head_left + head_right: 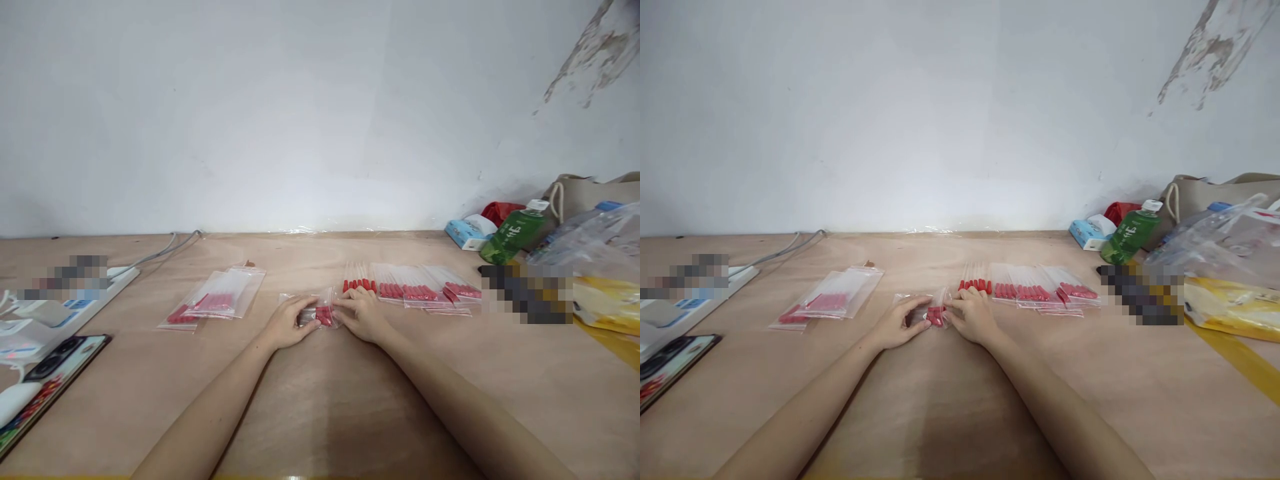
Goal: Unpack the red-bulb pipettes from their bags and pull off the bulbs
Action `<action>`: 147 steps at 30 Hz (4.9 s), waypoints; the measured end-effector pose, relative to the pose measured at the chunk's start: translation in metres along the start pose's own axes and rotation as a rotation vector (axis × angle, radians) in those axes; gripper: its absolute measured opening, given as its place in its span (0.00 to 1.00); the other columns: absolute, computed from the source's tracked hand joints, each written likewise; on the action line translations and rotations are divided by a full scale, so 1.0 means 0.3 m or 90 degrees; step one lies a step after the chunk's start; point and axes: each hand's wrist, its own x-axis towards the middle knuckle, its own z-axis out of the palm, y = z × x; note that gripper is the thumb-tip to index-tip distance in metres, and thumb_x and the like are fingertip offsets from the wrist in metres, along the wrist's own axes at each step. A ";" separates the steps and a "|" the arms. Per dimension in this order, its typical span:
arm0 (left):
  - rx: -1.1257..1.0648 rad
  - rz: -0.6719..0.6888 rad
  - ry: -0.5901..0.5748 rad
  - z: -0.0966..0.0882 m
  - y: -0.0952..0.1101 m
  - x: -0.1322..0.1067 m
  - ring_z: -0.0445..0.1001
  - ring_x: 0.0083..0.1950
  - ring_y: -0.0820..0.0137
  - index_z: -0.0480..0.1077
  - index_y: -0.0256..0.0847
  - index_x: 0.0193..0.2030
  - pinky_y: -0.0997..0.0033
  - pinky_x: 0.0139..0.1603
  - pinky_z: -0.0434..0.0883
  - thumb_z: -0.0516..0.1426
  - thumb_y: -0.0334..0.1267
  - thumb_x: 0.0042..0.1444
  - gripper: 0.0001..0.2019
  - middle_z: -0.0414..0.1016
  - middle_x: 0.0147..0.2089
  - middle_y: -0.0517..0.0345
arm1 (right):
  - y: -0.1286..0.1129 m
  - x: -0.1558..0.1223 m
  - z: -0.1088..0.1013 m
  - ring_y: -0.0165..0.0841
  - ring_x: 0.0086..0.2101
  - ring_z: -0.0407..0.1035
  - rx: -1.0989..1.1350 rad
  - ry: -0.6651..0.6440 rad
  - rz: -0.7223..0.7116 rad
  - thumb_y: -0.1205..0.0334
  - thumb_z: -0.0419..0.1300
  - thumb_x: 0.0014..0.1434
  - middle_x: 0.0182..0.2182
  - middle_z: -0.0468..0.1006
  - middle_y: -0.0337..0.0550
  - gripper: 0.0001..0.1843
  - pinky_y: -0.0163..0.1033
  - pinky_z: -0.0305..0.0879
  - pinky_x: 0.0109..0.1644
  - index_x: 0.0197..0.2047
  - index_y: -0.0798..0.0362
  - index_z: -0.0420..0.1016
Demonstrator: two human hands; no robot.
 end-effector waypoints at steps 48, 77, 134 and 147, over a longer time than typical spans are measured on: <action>0.020 0.017 0.018 -0.002 0.008 0.010 0.69 0.50 0.63 0.67 0.43 0.48 0.57 0.54 0.63 0.58 0.44 0.49 0.19 0.71 0.48 0.52 | 0.147 0.087 -0.060 0.36 0.38 0.66 -0.049 0.112 -0.091 0.72 0.48 0.57 0.35 0.75 0.47 0.12 0.41 0.61 0.44 0.38 0.54 0.71; 0.020 0.029 0.004 0.007 0.006 0.013 0.69 0.51 0.65 0.67 0.40 0.49 0.59 0.57 0.60 0.55 0.44 0.52 0.19 0.71 0.49 0.51 | -0.006 -0.006 -0.016 0.33 0.36 0.61 0.035 -0.118 -0.006 0.45 0.59 0.50 0.31 0.71 0.39 0.19 0.40 0.48 0.41 0.44 0.41 0.73; 0.219 -0.168 -0.002 0.002 0.090 0.029 0.61 0.55 0.55 0.65 0.47 0.52 0.50 0.52 0.58 0.49 0.35 0.53 0.19 0.64 0.54 0.49 | 0.126 -0.026 -0.048 0.36 0.37 0.63 -0.172 0.300 0.114 0.62 0.52 0.55 0.32 0.75 0.42 0.09 0.47 0.40 0.50 0.33 0.50 0.73; 0.289 -0.446 0.094 -0.201 -0.091 0.034 0.72 0.36 0.61 0.69 0.42 0.31 0.66 0.35 0.63 0.50 0.48 0.51 0.13 0.74 0.31 0.54 | 0.020 -0.033 0.005 0.33 0.37 0.61 -0.119 0.212 0.005 0.62 0.52 0.55 0.32 0.73 0.40 0.09 0.45 0.44 0.48 0.30 0.49 0.73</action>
